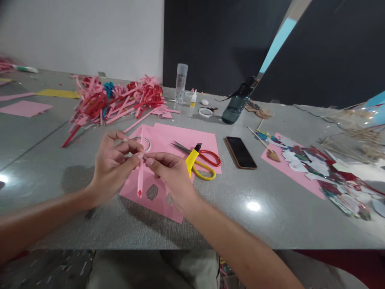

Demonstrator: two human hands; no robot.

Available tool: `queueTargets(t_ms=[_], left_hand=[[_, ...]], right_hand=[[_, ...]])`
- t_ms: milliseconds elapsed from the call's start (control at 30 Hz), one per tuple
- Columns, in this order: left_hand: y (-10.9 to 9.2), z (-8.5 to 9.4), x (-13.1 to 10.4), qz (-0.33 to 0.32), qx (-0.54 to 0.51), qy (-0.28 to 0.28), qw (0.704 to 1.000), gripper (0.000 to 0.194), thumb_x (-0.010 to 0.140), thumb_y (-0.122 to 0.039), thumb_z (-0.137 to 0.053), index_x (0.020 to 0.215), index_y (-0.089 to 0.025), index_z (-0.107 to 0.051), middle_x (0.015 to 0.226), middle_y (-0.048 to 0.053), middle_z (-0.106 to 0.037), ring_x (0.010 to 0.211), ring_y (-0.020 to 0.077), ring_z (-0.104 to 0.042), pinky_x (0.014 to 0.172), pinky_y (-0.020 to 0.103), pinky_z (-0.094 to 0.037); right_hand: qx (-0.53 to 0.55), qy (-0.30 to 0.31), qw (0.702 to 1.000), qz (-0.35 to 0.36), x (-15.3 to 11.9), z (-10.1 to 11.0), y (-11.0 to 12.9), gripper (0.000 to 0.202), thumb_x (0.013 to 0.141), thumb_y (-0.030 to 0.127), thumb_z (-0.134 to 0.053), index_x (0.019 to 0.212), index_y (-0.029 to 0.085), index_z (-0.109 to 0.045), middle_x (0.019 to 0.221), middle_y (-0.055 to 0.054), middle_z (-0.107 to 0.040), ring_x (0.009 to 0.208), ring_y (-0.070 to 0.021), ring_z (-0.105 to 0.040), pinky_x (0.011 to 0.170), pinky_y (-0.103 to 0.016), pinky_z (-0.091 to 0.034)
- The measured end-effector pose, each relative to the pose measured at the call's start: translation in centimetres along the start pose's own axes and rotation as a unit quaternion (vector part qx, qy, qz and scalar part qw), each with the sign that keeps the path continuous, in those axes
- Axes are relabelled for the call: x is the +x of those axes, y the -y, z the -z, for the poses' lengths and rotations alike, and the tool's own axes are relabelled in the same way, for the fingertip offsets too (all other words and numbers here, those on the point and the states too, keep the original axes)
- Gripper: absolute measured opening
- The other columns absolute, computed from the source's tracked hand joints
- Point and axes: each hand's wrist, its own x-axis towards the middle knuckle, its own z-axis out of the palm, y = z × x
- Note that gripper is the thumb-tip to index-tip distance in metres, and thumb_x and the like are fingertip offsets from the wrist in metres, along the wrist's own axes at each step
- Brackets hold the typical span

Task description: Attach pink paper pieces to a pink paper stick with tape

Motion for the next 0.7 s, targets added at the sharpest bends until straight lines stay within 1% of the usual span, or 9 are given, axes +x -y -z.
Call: queueTargets(t_ms=[200, 333, 500, 700], left_hand=[[0.2, 0.0, 0.0, -0.013, 0.008, -0.016, 1.0, 0.036, 0.09, -0.021, -0.072, 0.105, -0.028, -0.04, 0.085, -0.005, -0.069, 0.071, 0.0127, -0.066, 0.053, 0.026, -0.044], [0.6, 0.1, -0.1, -0.022, 0.012, -0.015, 1.0, 0.038, 0.09, -0.017, -0.07, 0.108, -0.029, -0.039, 0.087, -0.005, -0.069, 0.073, 0.0124, -0.066, 0.059, 0.026, -0.049], [1.0, 0.2, -0.1, -0.08, 0.042, -0.018, 0.996, 0.039, 0.09, -0.014, -0.069, 0.109, -0.029, -0.039, 0.088, -0.005, -0.068, 0.076, 0.0131, -0.067, 0.061, 0.027, -0.052], [1.3, 0.2, 0.0, -0.136, 0.063, -0.01, 0.989, 0.04, 0.09, -0.009, -0.067, 0.11, -0.028, -0.039, 0.087, -0.005, -0.068, 0.076, 0.0122, -0.067, 0.06, 0.025, -0.053]], right_hand=[[0.004, 0.008, 1.0, -0.005, -0.3, 0.0, 0.3, 0.019, 0.076, 0.032, -0.088, 0.092, 0.023, -0.085, 0.078, 0.0, -0.072, 0.06, -0.0092, -0.047, 0.058, -0.027, -0.042], [0.017, 0.003, 1.0, -0.018, -0.4, 0.1, 0.2, 0.022, 0.072, 0.033, -0.089, 0.091, 0.023, -0.086, 0.076, 0.0, -0.073, 0.059, -0.0089, -0.047, 0.057, -0.026, -0.041], [0.021, 0.0, 0.999, -0.031, -0.5, 0.0, 0.2, 0.026, 0.07, 0.036, -0.091, 0.093, 0.023, -0.086, 0.077, 0.0, -0.073, 0.059, -0.0081, -0.048, 0.057, -0.026, -0.041], [0.019, -0.006, 0.999, -0.032, -0.7, 0.1, 0.4, 0.024, 0.071, 0.034, -0.09, 0.091, 0.022, -0.085, 0.075, 0.0, -0.072, 0.059, -0.0089, -0.046, 0.058, -0.027, -0.04]])
